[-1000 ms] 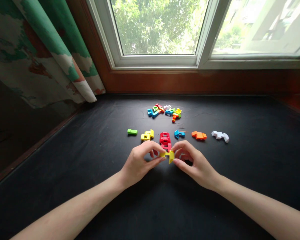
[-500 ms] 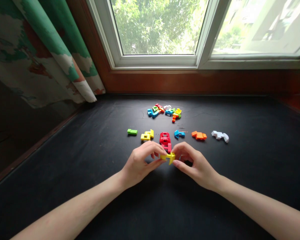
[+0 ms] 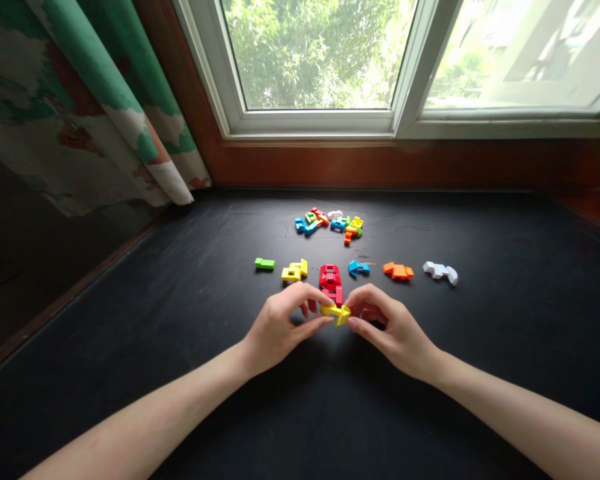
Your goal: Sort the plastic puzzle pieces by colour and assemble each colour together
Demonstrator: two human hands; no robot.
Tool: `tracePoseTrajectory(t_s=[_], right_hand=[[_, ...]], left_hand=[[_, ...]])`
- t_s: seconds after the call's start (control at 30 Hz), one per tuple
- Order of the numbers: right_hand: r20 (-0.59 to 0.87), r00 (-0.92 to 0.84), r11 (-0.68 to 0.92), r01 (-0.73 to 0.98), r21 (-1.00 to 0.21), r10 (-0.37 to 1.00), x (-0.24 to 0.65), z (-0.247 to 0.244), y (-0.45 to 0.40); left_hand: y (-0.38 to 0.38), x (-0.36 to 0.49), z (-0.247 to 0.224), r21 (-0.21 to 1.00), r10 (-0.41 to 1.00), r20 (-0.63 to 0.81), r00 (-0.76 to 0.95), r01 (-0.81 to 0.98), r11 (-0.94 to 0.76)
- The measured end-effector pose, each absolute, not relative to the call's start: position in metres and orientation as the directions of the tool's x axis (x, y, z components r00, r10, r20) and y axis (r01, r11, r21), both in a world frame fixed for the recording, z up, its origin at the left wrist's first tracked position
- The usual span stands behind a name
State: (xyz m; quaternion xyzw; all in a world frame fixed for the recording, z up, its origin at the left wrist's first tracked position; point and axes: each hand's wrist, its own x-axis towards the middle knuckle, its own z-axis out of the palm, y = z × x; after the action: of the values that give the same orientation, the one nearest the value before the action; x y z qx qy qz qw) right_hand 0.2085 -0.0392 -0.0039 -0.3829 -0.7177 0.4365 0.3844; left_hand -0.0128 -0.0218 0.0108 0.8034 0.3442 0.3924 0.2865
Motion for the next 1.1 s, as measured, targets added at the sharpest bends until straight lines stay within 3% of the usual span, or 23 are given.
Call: tracePoseTrajectory(t_s=[0.53, 1.1], right_hand=[[0.234, -0.404, 0.333, 0.197, -0.922, 0.884, 0.2082, -0.0045, -0.0397], [0.142, -0.436, 0.245, 0.188, -0.951, 0.889, 0.2078, -0.0004, -0.0389]], left_hand=[[-0.0207, -0.0136, 0.0103, 0.725, 0.792, 0.381, 0.478, 0.378, -0.577], [-0.0186, -0.0152, 0.0085, 0.694, 0.681, 0.532, 0.503, 0.202, -0.691]])
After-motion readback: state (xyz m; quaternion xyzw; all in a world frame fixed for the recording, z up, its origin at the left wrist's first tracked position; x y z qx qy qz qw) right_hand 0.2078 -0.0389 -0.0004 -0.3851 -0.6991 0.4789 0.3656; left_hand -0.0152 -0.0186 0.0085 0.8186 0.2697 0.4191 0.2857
